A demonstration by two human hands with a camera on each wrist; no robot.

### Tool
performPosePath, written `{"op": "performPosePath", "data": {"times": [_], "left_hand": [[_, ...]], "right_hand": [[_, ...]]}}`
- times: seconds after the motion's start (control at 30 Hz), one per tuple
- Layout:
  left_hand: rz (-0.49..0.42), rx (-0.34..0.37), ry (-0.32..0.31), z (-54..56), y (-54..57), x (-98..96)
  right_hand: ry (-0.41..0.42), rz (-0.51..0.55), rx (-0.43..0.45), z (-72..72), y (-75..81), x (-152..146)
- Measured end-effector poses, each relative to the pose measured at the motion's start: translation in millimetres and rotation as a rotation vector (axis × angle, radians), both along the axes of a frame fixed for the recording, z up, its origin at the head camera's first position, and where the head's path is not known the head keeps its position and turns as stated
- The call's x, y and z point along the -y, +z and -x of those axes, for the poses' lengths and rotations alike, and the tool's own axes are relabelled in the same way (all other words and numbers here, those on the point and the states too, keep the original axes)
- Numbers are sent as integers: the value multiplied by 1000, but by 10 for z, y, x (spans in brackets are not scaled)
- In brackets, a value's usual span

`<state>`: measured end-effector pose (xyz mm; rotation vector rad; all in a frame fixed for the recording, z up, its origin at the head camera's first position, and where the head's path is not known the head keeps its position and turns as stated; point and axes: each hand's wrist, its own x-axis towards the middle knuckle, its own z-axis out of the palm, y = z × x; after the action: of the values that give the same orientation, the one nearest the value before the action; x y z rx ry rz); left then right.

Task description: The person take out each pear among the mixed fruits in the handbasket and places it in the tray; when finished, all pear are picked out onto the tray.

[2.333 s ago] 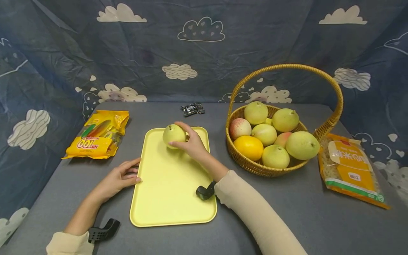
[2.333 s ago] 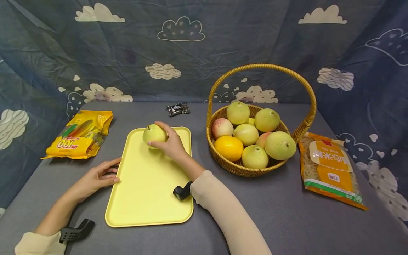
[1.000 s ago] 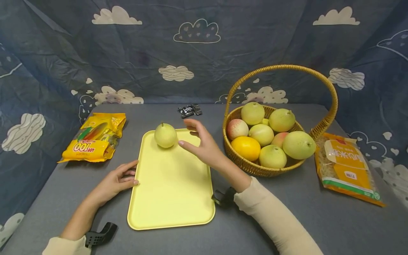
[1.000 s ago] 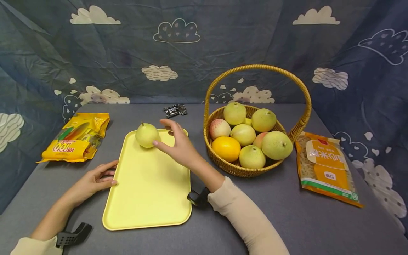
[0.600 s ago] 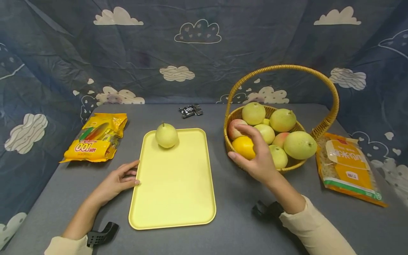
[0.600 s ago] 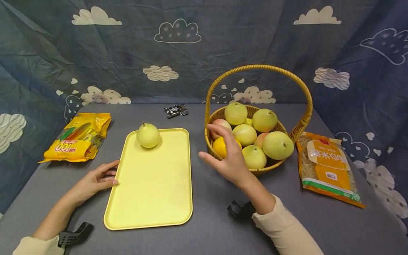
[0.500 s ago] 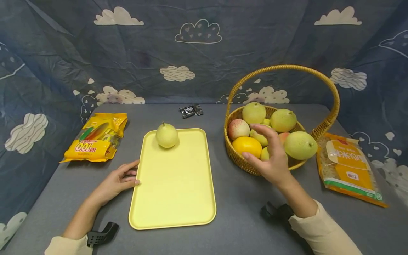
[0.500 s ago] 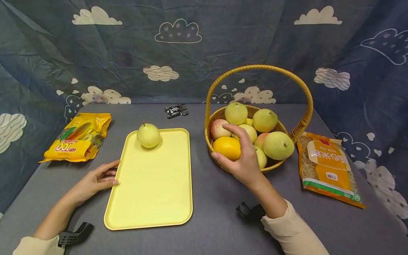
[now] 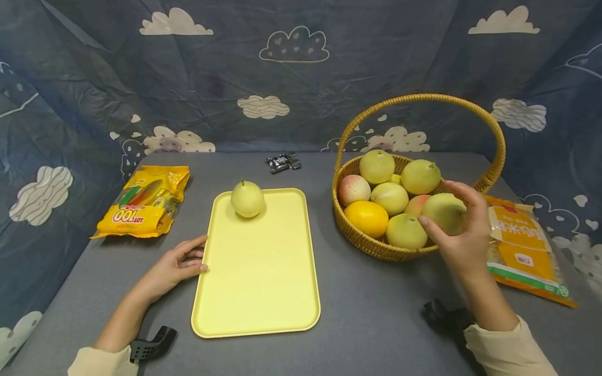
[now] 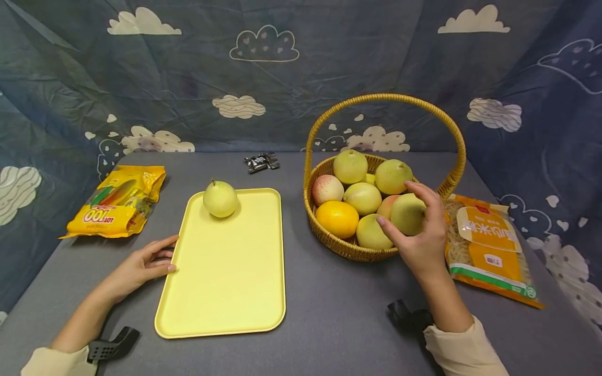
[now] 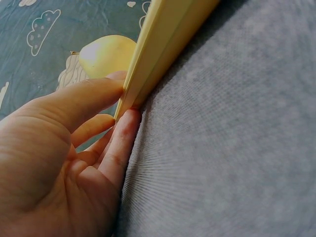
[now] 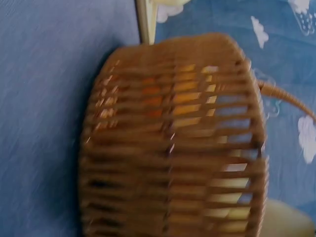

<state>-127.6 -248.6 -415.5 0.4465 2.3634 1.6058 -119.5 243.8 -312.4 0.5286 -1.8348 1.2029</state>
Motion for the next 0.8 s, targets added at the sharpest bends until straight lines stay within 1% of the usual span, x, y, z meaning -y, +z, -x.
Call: {"op": "performPosePath", "data": {"times": [0.13,0.37,0.47,0.57,0.8], "left_hand": [[6,12,7,4,5,-1],[0,18,7,-1,8,-8],[-6,23,7,-2,10,-10],[-14,24,10,-3,12,-10],[-27,27,9,-1,10,-6]], "right_hand": [[-39,5,26,37,-66,-114],[-103,-13,76,193,-343,-417],[-116,-24,89,230,-413,-495],[-115,-29,109,225,-426,-508],[-122,-33,147,139,-357,-420]]}}
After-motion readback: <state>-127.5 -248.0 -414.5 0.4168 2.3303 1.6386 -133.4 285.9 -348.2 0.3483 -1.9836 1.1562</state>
